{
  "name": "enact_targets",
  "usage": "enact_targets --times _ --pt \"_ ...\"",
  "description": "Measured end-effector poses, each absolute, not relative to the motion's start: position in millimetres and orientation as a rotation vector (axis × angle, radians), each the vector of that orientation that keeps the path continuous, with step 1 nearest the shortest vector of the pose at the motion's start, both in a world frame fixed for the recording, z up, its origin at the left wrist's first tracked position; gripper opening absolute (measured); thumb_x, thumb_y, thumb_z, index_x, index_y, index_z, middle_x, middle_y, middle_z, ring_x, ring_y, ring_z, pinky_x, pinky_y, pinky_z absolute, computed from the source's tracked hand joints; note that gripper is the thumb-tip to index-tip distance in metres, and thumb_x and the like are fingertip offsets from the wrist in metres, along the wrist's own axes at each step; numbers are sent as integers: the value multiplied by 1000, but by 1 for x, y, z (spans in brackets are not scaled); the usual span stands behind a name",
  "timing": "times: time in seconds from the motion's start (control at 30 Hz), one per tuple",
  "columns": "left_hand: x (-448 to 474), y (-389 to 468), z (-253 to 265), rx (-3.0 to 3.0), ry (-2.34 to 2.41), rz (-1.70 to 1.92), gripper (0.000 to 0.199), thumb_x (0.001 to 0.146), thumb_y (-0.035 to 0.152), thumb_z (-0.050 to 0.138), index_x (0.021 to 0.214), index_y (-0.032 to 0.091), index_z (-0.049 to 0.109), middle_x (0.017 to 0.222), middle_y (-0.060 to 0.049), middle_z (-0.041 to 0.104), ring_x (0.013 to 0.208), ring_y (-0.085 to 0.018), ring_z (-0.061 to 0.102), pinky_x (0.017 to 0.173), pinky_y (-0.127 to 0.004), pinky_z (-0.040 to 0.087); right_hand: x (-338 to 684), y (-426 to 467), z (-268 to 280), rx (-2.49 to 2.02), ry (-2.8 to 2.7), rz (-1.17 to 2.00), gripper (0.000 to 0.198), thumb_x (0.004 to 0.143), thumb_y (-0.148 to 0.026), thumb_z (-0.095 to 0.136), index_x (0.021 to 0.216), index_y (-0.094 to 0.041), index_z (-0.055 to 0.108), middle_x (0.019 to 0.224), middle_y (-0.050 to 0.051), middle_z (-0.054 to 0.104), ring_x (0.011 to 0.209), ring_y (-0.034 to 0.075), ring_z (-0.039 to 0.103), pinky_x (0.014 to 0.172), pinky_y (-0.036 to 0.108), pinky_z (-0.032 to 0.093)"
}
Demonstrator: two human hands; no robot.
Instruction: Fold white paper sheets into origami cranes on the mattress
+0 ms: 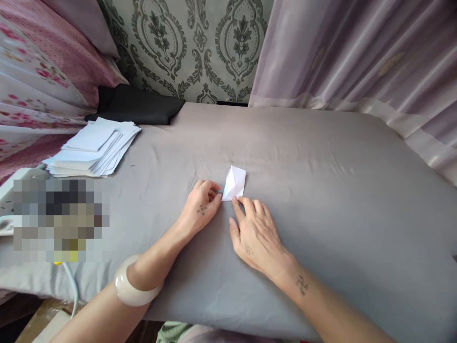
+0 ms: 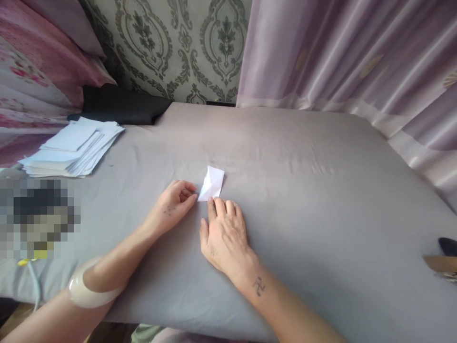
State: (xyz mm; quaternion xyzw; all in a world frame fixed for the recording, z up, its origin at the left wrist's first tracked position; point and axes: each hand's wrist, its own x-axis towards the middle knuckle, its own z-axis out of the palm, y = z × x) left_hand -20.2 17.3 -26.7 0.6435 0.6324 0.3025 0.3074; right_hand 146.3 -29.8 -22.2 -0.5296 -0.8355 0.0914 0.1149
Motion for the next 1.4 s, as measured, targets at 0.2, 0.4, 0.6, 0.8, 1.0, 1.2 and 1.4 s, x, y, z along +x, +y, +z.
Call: enact_targets --times 0.2,0.4,0.6,0.8,1.0,1.2,1.4 --pt "-33 19 -24 1508 1828 812 22 83 37 54 92 18 62 77 -1 60 64 -15 57 63 -30 48 140 -25 -16 -1539 -2476 221 46 95 -29 40 136 -14 51 107 15 57 97 28 48 98 50 38" --pt "-32 18 -23 1559 1805 845 22 84 36 52 89 18 63 82 -3 62 69 -16 59 66 -30 49 124 -27 -16 -1569 -2470 145 48 93 -35 44 135 -14 53 101 14 56 96 29 48 104 55 32" --pt "-32 19 -21 1555 1802 825 20 84 32 50 87 18 64 79 -2 64 68 -16 60 65 -29 48 129 -28 -19 -1529 -2480 165 50 92 -36 45 136 -12 51 104 14 56 100 29 48 107 54 32" --pt "-38 21 -28 1712 1729 794 20 87 28 48 88 19 66 87 -4 65 70 -15 60 67 -29 48 150 -20 -16 -1482 -2486 319 40 95 -28 40 124 -6 57 108 15 59 99 27 53 87 43 50" --pt "-39 24 -49 2271 1429 783 33 92 18 40 111 20 66 106 -10 61 97 -22 57 85 -35 49 162 -12 -21 -1420 -2429 351 37 94 -20 38 122 -8 58 124 16 56 109 26 55 88 41 52" --pt "-39 28 -61 2348 1412 804 35 93 15 39 117 19 63 104 -11 58 95 -21 56 82 -36 51 167 -11 -31 -1407 -2307 380 30 92 -15 38 108 -13 63 127 15 55 111 26 57 89 41 53" --pt "-37 29 -61 2419 1432 788 37 93 13 40 123 20 59 106 -11 54 93 -21 53 81 -37 50 175 -4 -40 -1363 -2075 486 23 86 -10 39 93 -18 60 118 11 59 99 21 63 84 34 53"
